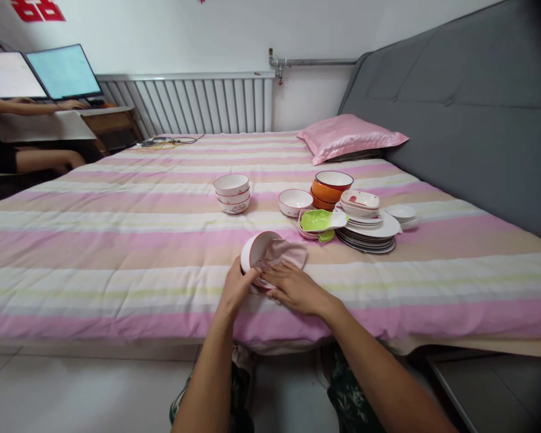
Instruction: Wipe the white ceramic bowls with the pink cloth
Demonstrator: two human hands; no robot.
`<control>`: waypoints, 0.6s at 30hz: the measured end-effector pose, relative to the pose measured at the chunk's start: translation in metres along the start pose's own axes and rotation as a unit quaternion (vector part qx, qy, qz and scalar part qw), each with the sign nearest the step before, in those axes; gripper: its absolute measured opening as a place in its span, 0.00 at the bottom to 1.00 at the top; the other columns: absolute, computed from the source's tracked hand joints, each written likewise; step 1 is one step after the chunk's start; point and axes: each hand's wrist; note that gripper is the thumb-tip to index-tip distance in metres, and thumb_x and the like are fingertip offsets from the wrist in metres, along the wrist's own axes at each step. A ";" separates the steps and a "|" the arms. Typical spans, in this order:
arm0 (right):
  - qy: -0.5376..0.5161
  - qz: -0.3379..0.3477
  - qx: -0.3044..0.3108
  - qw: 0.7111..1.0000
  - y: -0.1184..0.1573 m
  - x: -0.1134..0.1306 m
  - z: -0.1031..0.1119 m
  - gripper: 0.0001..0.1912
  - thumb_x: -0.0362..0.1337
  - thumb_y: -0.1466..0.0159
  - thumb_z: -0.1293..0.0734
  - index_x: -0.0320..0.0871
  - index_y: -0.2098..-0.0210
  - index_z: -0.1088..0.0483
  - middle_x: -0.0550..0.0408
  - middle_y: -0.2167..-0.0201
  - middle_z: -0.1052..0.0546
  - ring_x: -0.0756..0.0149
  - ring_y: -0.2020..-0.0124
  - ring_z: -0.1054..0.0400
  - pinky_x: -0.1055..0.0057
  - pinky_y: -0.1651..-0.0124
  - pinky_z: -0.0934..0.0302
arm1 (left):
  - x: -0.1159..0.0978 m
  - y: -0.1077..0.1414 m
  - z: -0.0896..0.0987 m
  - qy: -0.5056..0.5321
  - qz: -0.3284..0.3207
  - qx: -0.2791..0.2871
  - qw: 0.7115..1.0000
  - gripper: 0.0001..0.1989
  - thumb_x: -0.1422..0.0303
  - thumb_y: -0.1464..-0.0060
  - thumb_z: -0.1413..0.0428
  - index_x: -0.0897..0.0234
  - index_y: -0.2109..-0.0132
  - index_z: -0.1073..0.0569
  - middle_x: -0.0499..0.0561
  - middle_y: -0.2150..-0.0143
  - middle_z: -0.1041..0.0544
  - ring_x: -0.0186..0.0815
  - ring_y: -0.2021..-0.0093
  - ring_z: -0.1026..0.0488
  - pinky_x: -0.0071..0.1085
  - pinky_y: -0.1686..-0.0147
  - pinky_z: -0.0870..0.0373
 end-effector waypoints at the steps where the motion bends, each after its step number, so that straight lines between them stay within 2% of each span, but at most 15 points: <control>1: 0.002 -0.004 0.001 1.000 0.000 -0.001 0.000 0.26 0.43 0.32 0.43 0.46 0.36 0.46 0.48 0.35 0.42 0.58 0.34 0.50 0.54 0.34 0.58 | 0.000 0.000 0.000 0.000 0.001 0.001 1.000 0.24 0.64 0.53 0.45 0.70 0.49 0.31 0.59 0.52 0.25 0.46 0.52 0.30 0.36 0.54 0.35; 9: -0.042 0.004 0.011 0.999 0.001 -0.006 0.002 0.26 0.45 0.31 0.45 0.47 0.36 0.46 0.49 0.35 0.43 0.57 0.33 0.52 0.50 0.34 0.61 | -0.005 0.001 -0.003 -0.007 -0.020 0.001 1.000 0.28 0.53 0.47 0.47 0.68 0.45 0.33 0.59 0.48 0.27 0.44 0.48 0.31 0.36 0.50 0.36; 14: -0.058 0.007 0.011 0.998 0.000 -0.009 0.002 0.28 0.48 0.33 0.43 0.47 0.36 0.46 0.48 0.35 0.42 0.55 0.34 0.51 0.48 0.34 0.62 | -0.008 0.003 -0.005 -0.028 -0.029 -0.019 0.999 0.31 0.50 0.46 0.49 0.67 0.43 0.35 0.59 0.47 0.28 0.43 0.48 0.31 0.36 0.49 0.36; 18: -0.042 0.005 0.005 0.999 -0.001 -0.011 -0.002 0.27 0.45 0.33 0.41 0.46 0.37 0.45 0.47 0.36 0.41 0.55 0.34 0.50 0.49 0.34 0.60 | -0.008 0.002 -0.006 -0.046 -0.026 -0.029 0.998 0.31 0.49 0.46 0.50 0.67 0.43 0.35 0.59 0.49 0.27 0.43 0.50 0.30 0.37 0.50 0.35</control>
Point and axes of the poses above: each hand's wrist, its own y-axis away from the middle knuckle, its own z-axis out of the back of the hand, x = y × z
